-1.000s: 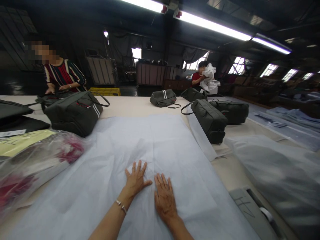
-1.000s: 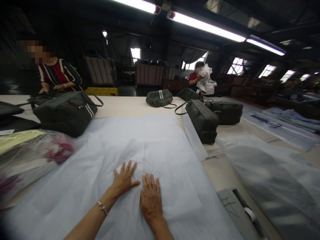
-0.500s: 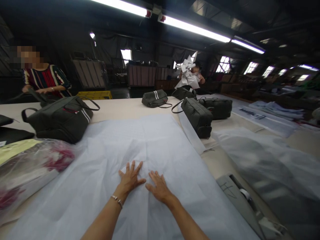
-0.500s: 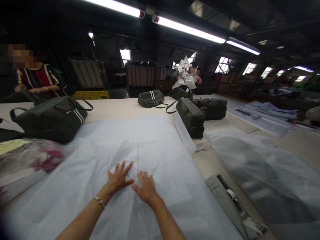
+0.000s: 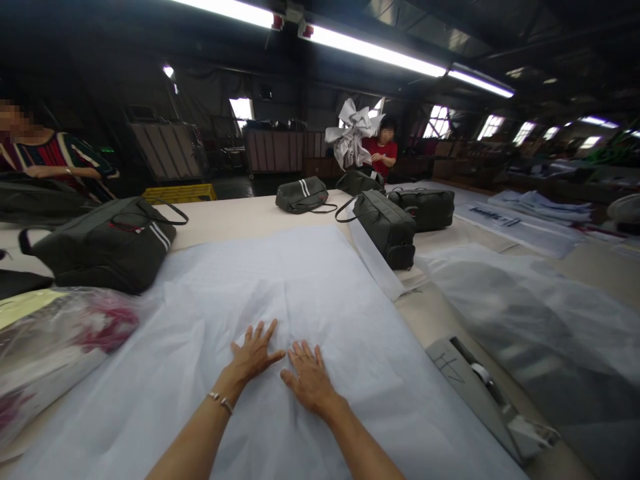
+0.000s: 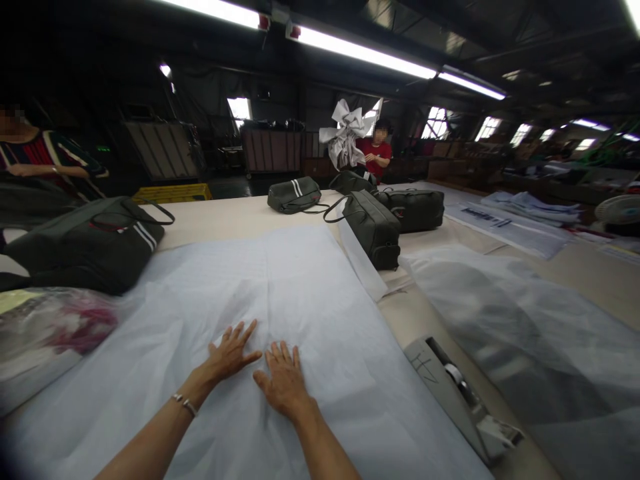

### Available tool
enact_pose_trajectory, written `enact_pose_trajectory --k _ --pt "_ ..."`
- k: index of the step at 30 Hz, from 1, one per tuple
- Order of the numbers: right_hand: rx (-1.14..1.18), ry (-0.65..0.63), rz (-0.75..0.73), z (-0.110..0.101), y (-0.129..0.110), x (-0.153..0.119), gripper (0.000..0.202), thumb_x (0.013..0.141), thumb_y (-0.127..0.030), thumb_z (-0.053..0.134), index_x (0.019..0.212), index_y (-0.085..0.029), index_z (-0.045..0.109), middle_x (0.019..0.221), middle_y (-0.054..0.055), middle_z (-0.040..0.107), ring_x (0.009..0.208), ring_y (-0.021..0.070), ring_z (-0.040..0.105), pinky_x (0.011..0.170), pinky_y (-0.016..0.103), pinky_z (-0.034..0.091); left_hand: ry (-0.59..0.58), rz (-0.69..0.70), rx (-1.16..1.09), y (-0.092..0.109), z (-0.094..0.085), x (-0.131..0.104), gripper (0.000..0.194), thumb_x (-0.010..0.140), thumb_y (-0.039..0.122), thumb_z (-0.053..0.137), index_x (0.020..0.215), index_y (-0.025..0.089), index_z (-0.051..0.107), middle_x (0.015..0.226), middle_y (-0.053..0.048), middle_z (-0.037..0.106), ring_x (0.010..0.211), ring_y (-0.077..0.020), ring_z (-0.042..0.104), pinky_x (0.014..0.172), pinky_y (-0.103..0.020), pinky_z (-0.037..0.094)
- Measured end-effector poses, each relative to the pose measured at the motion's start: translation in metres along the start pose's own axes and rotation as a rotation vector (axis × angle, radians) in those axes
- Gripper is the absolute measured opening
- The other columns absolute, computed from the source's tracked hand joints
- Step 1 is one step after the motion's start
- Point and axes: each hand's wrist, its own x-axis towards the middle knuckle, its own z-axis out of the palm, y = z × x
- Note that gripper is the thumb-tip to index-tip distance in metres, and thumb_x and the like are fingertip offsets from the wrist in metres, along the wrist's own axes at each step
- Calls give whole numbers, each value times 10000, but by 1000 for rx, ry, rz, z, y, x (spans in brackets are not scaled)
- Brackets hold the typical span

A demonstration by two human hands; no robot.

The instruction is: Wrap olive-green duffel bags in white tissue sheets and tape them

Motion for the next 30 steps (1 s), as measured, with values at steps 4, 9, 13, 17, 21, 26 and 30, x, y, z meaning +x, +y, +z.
enact_pose_trajectory --k 4,9,13,17,21,26,30 --pt "37 -3 -27 -2 -7 1 644 994 -568 214 1487 -177 349 1580 85 274 1487 264 137 1203 550 45 -16 -12 -28 -3 0 3 770 881 621 372 1533 313 103 1614 -121 178 1459 -423 149 1023 -751 254" --pt "64 20 -25 -3 -10 -1 626 994 -554 262 1471 -167 384 1576 76 288 1488 257 134 1210 528 20 -27 -10 -33 -7 3 7 664 918 554 325 1524 321 185 1609 -117 199 1454 -422 172 1007 -748 285" --pt "83 34 -15 -1 -10 1 596 995 -533 301 1462 -177 402 1566 70 312 1486 259 149 1213 524 21 6 -23 5 -6 11 9 674 894 518 418 1512 326 231 1608 -124 199 1447 -438 177 992 -770 266" --pt "198 53 20 -6 -16 5 586 986 -503 370 1442 -139 430 1540 106 359 1476 278 184 1209 538 38 44 -43 49 -2 17 10 715 873 517 466 1515 315 225 1612 -116 188 1447 -430 177 992 -768 270" --pt "485 225 105 -39 -22 -16 542 938 -465 501 1370 -138 522 1436 128 512 1408 268 363 1192 480 232 39 -44 76 1 18 9 726 896 514 409 1527 226 196 1609 -145 179 1443 -431 180 984 -771 281" --pt "530 650 138 -128 21 -116 352 901 -481 542 1088 -232 704 1152 56 714 1121 223 634 1037 369 453 125 -22 76 -5 24 17 659 934 511 303 1519 217 228 1599 -163 206 1419 -437 217 954 -804 269" --pt "250 935 556 -200 99 -226 393 840 -542 555 996 -221 717 1062 82 733 1030 264 649 950 371 473 118 -7 45 -8 28 24 645 956 539 244 1520 226 224 1601 -143 211 1411 -443 222 967 -802 248"
